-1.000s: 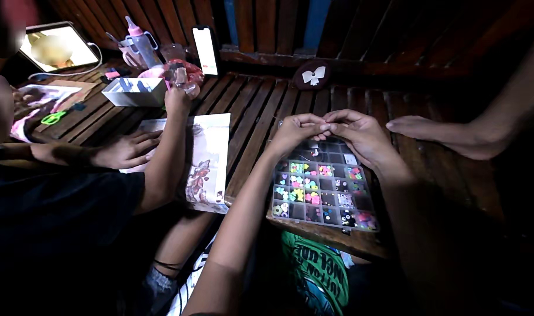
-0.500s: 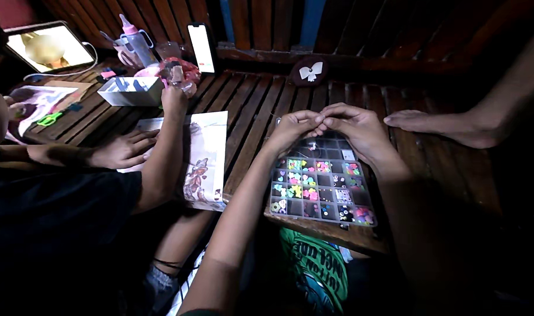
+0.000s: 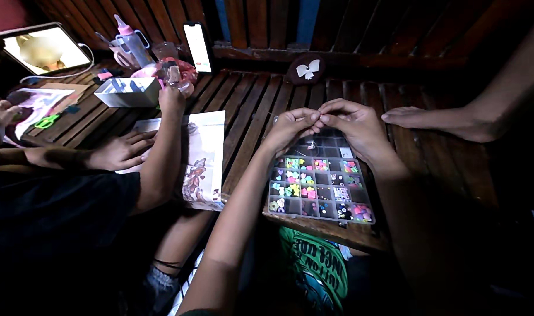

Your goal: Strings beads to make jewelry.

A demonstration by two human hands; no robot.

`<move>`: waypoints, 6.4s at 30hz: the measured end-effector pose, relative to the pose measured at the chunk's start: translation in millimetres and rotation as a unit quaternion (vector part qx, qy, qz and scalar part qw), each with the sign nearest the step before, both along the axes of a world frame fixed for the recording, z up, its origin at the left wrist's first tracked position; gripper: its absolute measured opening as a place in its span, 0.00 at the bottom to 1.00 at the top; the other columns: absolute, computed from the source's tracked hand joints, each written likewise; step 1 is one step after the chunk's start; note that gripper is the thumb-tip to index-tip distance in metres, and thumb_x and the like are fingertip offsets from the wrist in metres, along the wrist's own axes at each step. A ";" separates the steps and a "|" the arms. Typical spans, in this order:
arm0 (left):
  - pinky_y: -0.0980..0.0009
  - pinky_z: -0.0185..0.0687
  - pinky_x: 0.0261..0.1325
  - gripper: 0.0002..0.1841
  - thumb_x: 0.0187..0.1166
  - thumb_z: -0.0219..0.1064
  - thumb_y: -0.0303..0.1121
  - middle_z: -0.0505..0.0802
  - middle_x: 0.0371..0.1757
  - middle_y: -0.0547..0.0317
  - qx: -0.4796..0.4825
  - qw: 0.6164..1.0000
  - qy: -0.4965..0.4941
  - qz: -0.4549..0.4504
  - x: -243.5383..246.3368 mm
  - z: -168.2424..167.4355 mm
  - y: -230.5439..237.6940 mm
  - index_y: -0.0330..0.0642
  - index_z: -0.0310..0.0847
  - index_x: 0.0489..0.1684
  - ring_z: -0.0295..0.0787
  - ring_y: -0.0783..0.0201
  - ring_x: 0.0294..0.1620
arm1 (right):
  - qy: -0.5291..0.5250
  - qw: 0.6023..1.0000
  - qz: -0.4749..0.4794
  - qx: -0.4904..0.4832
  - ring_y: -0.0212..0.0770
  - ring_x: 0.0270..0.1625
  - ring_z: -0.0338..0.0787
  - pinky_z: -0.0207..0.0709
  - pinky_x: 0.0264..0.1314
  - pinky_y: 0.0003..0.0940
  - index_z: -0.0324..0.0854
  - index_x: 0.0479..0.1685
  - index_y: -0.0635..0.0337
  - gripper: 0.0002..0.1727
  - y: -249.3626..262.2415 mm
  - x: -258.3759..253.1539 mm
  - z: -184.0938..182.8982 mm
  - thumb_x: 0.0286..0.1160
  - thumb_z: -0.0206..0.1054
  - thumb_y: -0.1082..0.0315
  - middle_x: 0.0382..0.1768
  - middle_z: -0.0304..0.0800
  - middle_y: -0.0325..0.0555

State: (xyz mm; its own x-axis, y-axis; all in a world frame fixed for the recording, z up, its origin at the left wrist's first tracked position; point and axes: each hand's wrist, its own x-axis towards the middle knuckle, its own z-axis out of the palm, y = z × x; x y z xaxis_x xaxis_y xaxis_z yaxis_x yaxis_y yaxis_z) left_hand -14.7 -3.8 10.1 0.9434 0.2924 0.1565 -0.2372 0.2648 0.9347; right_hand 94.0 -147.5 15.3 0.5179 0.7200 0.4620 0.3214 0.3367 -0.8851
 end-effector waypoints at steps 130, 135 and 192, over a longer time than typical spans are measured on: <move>0.77 0.85 0.49 0.07 0.89 0.53 0.24 0.88 0.34 0.66 0.086 0.994 -0.014 0.063 -5.2 1.6 19.2 0.37 0.78 0.46 0.86 0.75 0.36 | -0.263 0.944 -0.068 -0.185 0.59 0.61 0.84 0.74 0.67 0.55 0.90 0.48 0.71 0.12 10.2 -19.4 -17.0 0.85 0.65 0.69 0.57 0.87 0.62; 0.78 0.83 0.47 0.07 0.91 0.52 0.26 0.86 0.35 0.67 0.060 0.988 -0.059 0.133 -6.6 0.5 27.6 0.39 0.78 0.49 0.84 0.76 0.35 | -0.256 0.947 -0.069 -0.179 0.58 0.69 0.84 0.73 0.75 0.54 0.83 0.68 0.67 0.19 12.3 -11.6 -17.2 0.86 0.63 0.64 0.68 0.84 0.61; 0.73 0.86 0.48 0.11 0.88 0.59 0.28 0.90 0.43 0.52 0.249 0.905 0.131 0.319 -0.3 -15.5 50.1 0.26 0.80 0.54 0.89 0.71 0.38 | -0.506 0.795 -0.004 -0.336 0.54 0.43 0.89 0.73 0.52 0.57 0.93 0.37 0.57 0.06 -75.6 -75.6 -2.4 0.77 0.70 0.70 0.38 0.89 0.51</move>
State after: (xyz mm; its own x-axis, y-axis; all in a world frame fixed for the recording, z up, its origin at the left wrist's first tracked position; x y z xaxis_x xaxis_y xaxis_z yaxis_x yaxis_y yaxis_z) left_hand -15.0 46.2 -5.4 0.6305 0.7460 0.2143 0.0550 -0.3183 0.9464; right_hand 18.4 -223.1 13.0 0.1319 0.9786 0.1578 0.9825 -0.1080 -0.1518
